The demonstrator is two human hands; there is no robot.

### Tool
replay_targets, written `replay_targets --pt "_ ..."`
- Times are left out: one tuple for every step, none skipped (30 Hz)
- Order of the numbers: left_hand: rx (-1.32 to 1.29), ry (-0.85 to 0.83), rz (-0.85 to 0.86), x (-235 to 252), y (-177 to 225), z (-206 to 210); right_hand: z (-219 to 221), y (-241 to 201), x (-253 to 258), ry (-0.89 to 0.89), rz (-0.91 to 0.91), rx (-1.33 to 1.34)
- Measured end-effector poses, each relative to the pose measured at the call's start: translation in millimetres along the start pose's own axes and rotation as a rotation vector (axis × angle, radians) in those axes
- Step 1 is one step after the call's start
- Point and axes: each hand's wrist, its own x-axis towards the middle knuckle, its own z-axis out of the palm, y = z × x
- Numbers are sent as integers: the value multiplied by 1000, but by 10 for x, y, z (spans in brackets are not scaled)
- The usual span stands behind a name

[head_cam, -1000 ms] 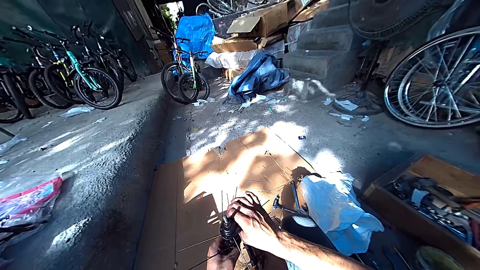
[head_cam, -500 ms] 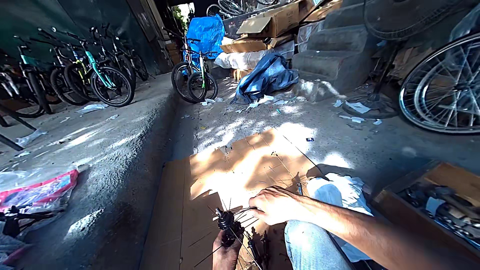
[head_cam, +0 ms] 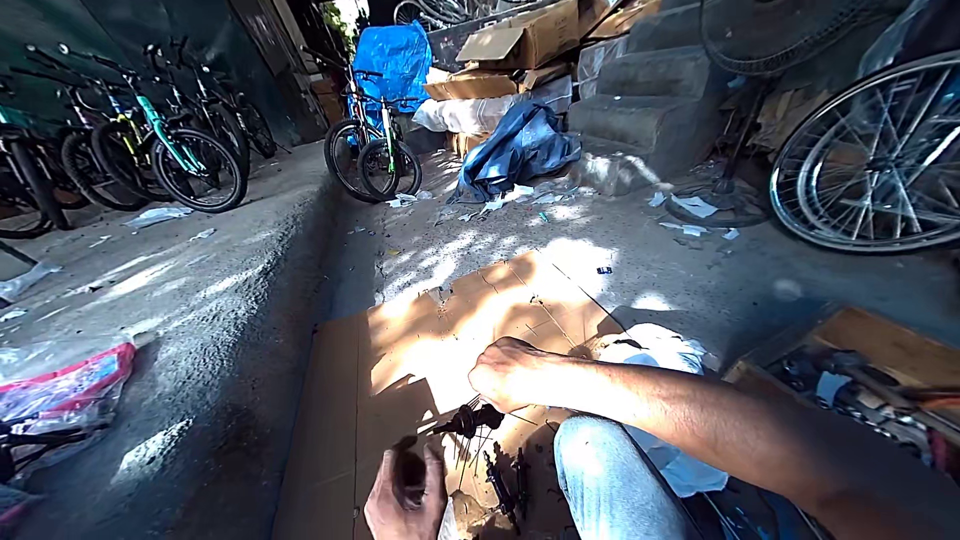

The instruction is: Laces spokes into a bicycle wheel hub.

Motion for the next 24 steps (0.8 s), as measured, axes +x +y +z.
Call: replay_targets --pt "43 23 161 75 93 -8 -16 -46 8 4 -23 13" --pt "101 -37 261 139 185 -1 -35 -106 16 1 -45 24" --pt "188 -134 310 172 270 22 -63 -177 17 -11 -68 39" --pt "304 -223 309 178 354 60 -81 -240 21 -7 -98 51" --pt "425 -297 281 184 429 96 -109 -290 14 -1 -124 61" --pt "500 -345 260 195 474 114 -119 -323 8 18 -151 64" --pt "521 -346 268 196 467 122 -101 -335 -1 57 -183 69" --pt "526 -324 294 193 431 123 -71 -324 -13 104 -217 84" --pt "526 -286 330 182 377 127 -24 -300 -29 173 -249 101" --pt "523 -236 363 169 318 135 7 -286 -68 249 -261 109" --pt "519 -187 370 164 260 142 7 -281 -132 338 -238 92" --pt "516 -135 349 173 212 141 -28 -282 -206 418 -179 63" --pt "515 -87 304 187 170 131 -57 -269 -269 530 -118 40" --pt "514 -55 243 205 146 112 -69 -248 -330 647 -63 45" --pt "502 -42 173 235 138 90 -28 -228 -375 771 -21 76" --pt "471 -49 98 277 148 58 69 -232 -403 865 9 128" --pt "424 -75 21 316 166 21 224 -276 -423 884 26 188" --pt "367 -106 -47 364 176 -9 408 -360 -450 795 28 257" --pt "301 -130 -92 433 169 -22 589 -456 -469 625 6 335" --pt "231 -147 -119 502 158 -27 766 -559 -466 478 -15 397" --pt "170 -157 -141 561 162 -28 925 -666 -445 336 -3 466" --pt "124 -159 -163 608 189 -29 1055 -753 -401 214 33 548" --pt "99 -156 -183 651 230 -32 1180 -808 -330 149 81 623" --pt "85 -158 -202 687 285 -37 1268 -831 -253 114 135 682"
